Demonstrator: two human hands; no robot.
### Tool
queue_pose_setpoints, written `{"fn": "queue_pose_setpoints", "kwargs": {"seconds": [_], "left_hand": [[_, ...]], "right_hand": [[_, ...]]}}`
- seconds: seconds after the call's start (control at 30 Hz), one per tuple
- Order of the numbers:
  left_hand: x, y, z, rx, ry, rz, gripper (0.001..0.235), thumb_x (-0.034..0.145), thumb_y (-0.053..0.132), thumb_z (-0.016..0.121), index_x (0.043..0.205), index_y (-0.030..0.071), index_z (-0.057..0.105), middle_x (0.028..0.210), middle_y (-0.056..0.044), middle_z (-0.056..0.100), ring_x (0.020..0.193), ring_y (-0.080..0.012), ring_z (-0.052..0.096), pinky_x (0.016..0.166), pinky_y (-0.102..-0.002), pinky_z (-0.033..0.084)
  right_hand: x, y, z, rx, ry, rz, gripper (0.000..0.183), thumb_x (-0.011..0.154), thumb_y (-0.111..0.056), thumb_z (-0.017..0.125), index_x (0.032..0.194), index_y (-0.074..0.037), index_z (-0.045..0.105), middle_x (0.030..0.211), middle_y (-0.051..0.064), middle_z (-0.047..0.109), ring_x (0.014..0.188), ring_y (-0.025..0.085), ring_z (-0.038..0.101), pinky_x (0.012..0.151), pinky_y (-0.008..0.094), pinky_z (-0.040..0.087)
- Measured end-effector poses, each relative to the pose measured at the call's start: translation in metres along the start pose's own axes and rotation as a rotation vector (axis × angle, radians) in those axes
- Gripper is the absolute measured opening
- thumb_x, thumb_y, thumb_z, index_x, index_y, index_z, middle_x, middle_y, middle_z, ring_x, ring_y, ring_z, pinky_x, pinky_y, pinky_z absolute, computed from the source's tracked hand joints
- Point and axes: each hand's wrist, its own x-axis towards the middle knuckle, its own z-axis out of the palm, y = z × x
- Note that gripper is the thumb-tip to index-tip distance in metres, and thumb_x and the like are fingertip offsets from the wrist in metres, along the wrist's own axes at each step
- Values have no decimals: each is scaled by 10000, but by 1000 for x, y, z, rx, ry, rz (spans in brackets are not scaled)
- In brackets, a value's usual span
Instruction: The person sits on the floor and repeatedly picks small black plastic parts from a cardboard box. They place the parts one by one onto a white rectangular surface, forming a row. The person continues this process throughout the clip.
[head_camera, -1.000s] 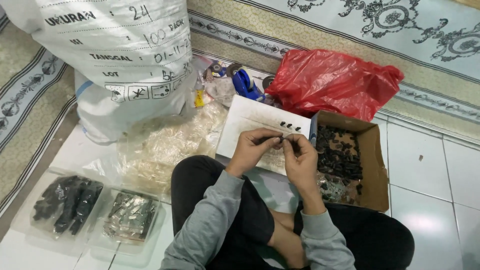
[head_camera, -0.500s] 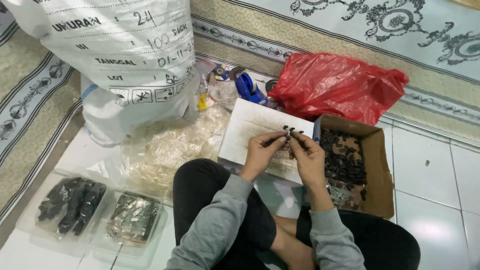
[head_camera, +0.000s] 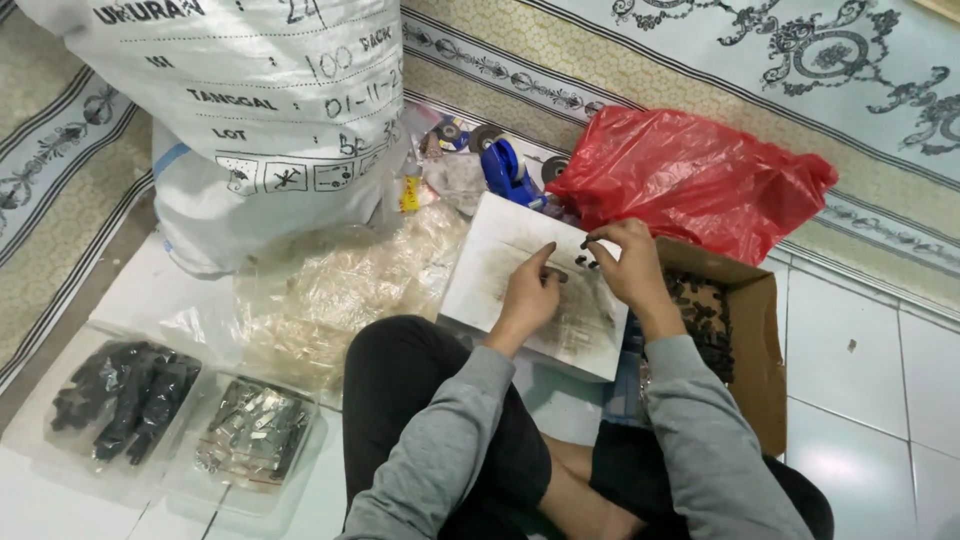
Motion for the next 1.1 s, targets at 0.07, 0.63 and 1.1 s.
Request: {"fn": "queue_pose_setpoints", "kwargs": {"seconds": [0.07, 0.63, 1.1], "left_hand": [[-8, 9, 6, 30, -32, -29, 560, 934, 47, 557, 1492, 50, 508, 1085, -243, 730, 1030, -365, 716, 870, -468, 594], [13, -11, 16, 75, -146, -125, 674, 911, 79, 549, 1561, -6, 388, 1387, -357, 560, 1214, -430, 631, 988, -538, 531], [0, 5, 8, 48, -188, -156, 702, 920, 84, 555, 1581, -10, 338, 1463, -339, 496, 1338, -437, 535, 1088, -527, 461]], "right_hand": [[1, 16, 18, -65, -1, -5, 130, 920, -232, 788, 1042, -186, 788, 997, 94, 660, 1021, 354, 655, 907, 457, 521], [-5, 50, 61, -265, -90, 23, 136, 874, -300, 773, 1010, -310, 767, 1084, 27, 669, 1083, 328, 620, 943, 450, 460], [-10, 49, 47, -218, -43, 15, 268, 819, -292, 814, 1080, -277, 755, 1080, 61, 644, 1070, 344, 613, 936, 457, 455]]}}
